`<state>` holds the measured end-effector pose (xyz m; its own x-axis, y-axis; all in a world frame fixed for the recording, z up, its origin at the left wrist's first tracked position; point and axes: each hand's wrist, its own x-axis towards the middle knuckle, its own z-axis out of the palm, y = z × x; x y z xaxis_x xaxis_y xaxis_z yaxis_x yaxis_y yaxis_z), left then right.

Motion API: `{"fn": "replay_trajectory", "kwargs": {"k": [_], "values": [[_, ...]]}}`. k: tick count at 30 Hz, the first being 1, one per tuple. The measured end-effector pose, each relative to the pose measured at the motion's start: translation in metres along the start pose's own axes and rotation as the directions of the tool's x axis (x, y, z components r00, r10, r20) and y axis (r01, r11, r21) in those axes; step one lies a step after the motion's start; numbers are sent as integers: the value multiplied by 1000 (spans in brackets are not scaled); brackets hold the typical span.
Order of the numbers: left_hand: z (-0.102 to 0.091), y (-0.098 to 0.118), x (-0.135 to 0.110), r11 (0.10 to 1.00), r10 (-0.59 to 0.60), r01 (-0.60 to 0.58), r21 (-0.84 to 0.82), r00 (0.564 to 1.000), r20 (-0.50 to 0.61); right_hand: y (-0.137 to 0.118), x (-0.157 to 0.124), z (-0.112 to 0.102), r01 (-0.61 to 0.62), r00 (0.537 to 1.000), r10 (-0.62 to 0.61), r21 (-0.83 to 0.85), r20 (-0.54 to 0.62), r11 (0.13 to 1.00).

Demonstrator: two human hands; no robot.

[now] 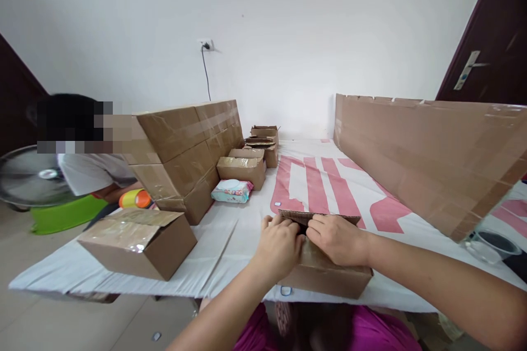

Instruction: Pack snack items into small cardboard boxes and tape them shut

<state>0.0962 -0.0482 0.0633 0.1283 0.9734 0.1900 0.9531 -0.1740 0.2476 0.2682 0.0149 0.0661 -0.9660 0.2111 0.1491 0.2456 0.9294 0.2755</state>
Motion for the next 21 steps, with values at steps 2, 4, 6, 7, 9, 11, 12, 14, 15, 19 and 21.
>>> {"fn": "replay_trajectory", "kwargs": {"k": [2,4,6,7,9,11,12,14,15,19,21], "values": [[7,4,10,999,51,-50,-15,997,58,-1,-1,0,-2,1000,2,5,20,1000],[14,5,17,997,65,-60,-50,993,103,-2,-3,1,-2,999,1,21,43,1000],[19,5,19,996,68,-61,-70,993,100,-2,-9,2,4,999,-6,47,42,999],[20,4,19,995,69,-61,-80,993,97,-2,-12,3,11,999,-13,64,35,998],[20,3,18,993,72,-62,-99,993,95,-2,-20,3,13,1000,-14,105,7,994],[18,2,17,992,71,-61,-112,993,89,-3,-31,0,1,1000,2,167,-19,986],[18,2,17,992,69,-59,-115,994,84,-4,-36,-3,-8,999,15,211,-29,977],[17,2,17,991,62,-53,-120,996,70,-5,-47,-10,-37,996,59,317,-60,948],[17,2,18,991,60,-52,-122,996,63,-6,-51,-14,-53,993,89,374,-79,926],[19,3,18,989,77,-70,-129,996,49,-6,-51,-18,-162,950,268,479,-161,862],[20,4,18,990,81,-75,-122,996,38,-7,-41,-10,-183,940,294,468,-174,864]]}}
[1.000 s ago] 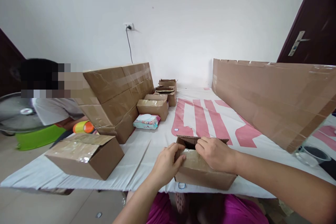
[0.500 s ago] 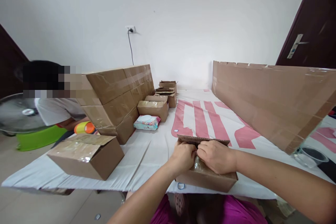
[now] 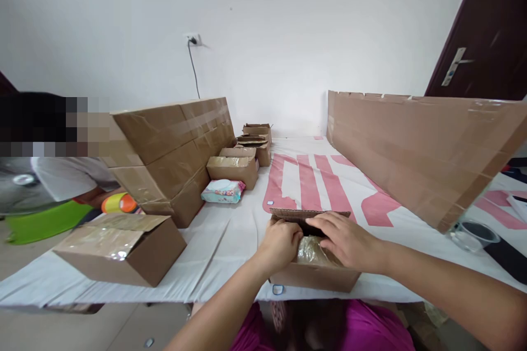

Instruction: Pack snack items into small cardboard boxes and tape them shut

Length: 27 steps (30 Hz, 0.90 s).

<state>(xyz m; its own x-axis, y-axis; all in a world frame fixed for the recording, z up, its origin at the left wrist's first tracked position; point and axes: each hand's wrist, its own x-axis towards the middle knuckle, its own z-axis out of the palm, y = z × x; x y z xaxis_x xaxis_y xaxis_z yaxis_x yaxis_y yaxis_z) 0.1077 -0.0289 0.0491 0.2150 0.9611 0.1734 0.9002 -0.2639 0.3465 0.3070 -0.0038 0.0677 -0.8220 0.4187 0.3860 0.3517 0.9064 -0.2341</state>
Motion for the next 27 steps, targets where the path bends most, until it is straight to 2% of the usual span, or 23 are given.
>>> {"fn": "replay_trajectory", "kwargs": {"k": [4,6,9,11,15,19,27], "values": [[1,0,-4,999,-4,5,38,1000,-15,2,14,26,61,998,-60,-56,35,997],[2,0,-6,998,-4,5,56,1000,-16,4,13,31,124,992,-121,-72,39,990],[4,-1,-8,998,3,-2,62,1000,-10,6,-3,21,233,970,-231,-12,70,972],[5,0,-7,998,7,-6,58,1000,-11,6,-19,8,241,965,-243,37,96,970],[6,3,-5,998,41,-42,40,999,16,6,-50,-13,110,983,-116,51,144,993],[6,7,-4,997,69,-70,35,997,31,3,-74,-19,31,988,-35,29,153,999],[8,7,-5,992,120,-121,36,993,17,-6,-103,-39,-159,969,145,57,201,986]]}}
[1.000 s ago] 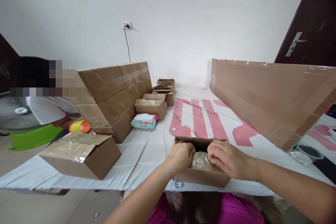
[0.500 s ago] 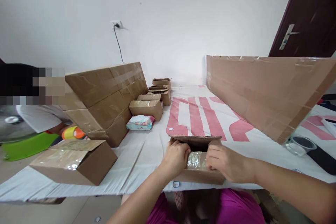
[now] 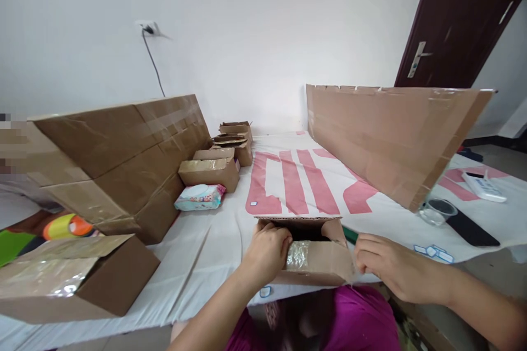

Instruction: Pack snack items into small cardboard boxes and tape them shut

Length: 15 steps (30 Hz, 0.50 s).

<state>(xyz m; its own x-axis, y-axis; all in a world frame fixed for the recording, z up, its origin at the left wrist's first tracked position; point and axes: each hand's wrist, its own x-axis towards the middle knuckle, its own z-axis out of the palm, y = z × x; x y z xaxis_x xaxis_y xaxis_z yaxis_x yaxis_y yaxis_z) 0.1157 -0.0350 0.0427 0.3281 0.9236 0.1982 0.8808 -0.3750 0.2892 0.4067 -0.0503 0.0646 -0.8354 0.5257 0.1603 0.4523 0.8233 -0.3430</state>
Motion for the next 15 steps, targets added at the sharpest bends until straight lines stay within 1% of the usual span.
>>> {"fn": "replay_trajectory", "kwargs": {"k": [4,6,7,9,11,13,15], "values": [[1,-1,1,1000,13,-13,17,1000,8,6,-11,-1,-94,995,93,32,40,995],[1,-3,1,1000,17,-17,18,1000,-1,18,-24,2,-162,985,162,2,60,987],[1,-4,0,1000,11,-11,15,1000,-8,26,-33,4,-216,974,217,-25,61,976],[1,-6,0,1000,-4,4,10,1000,-20,45,-58,7,-358,932,361,-63,38,932],[1,-8,1,1000,-5,5,10,1000,-26,60,-86,9,-507,861,508,-15,25,862],[1,-9,3,1000,5,-4,19,999,-34,67,-110,11,-595,803,593,118,59,795],[2,-10,5,1000,-2,3,28,999,-38,69,-124,18,-619,779,616,287,114,731]]}}
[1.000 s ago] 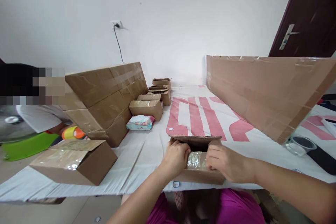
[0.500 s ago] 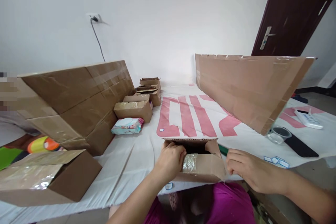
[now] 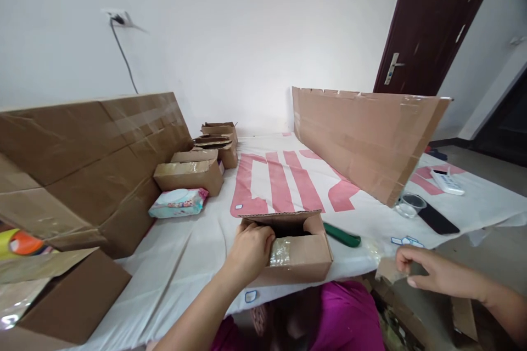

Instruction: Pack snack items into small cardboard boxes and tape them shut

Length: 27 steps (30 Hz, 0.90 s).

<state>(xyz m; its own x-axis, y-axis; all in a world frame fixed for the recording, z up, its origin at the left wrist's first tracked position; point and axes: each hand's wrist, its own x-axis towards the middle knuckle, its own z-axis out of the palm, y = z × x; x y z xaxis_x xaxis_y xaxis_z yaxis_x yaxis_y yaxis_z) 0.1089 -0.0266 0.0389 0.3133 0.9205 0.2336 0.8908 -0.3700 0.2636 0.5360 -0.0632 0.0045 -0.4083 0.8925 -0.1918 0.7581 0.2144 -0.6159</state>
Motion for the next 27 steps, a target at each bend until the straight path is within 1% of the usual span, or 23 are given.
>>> {"fn": "replay_trajectory", "kwargs": {"k": [2,3,5,7,9,11,12,15,17,18,19,21,22,23,24,26,27], "values": [[0,0,1,1000,-22,22,11,1000,-2,9,-1,13,-31,999,28,170,19,985],[1,0,1,999,-30,30,16,1000,-2,14,3,22,-57,998,59,231,-2,971],[0,1,0,999,-31,31,25,999,-13,28,16,40,-106,985,139,279,-101,954],[-1,2,-3,999,-5,7,40,999,-49,44,33,56,-159,947,212,221,-242,962],[-3,3,-8,997,48,-40,70,992,-118,57,48,64,-225,902,254,122,-350,967],[-5,4,-15,989,126,-103,110,967,-222,63,57,64,-285,874,270,23,-405,958],[-6,4,-19,982,169,-137,127,944,-284,64,59,63,-300,868,266,-17,-420,954],[-4,4,-42,955,293,-239,173,844,-449,61,58,58,-295,857,203,-128,-474,947],[4,4,-63,936,353,-288,204,792,-499,60,55,59,-263,836,104,-228,-538,938],[10,3,-74,929,370,-299,218,781,-503,61,53,61,-249,821,36,-300,-570,921],[16,3,-84,925,379,-305,226,784,-493,63,53,65,-240,804,-34,-376,-594,895],[28,1,-101,926,376,-306,223,814,-443,71,53,73,-257,776,-134,-503,-616,825],[31,0,-105,931,361,-295,214,830,-425,75,54,77,-274,773,-159,-549,-614,789],[32,-1,-107,938,344,-280,207,835,-429,80,56,81,-288,778,-170,-583,-605,759],[31,-2,-106,945,322,-253,207,832,-452,84,59,84,-300,786,-169,-606,-594,737],[22,-5,-97,952,285,-184,243,820,-496,88,63,86,-309,804,-154,-626,-574,716],[17,-5,-91,946,289,-170,275,827,-481,88,65,86,-310,808,-150,-627,-570,714]]}}
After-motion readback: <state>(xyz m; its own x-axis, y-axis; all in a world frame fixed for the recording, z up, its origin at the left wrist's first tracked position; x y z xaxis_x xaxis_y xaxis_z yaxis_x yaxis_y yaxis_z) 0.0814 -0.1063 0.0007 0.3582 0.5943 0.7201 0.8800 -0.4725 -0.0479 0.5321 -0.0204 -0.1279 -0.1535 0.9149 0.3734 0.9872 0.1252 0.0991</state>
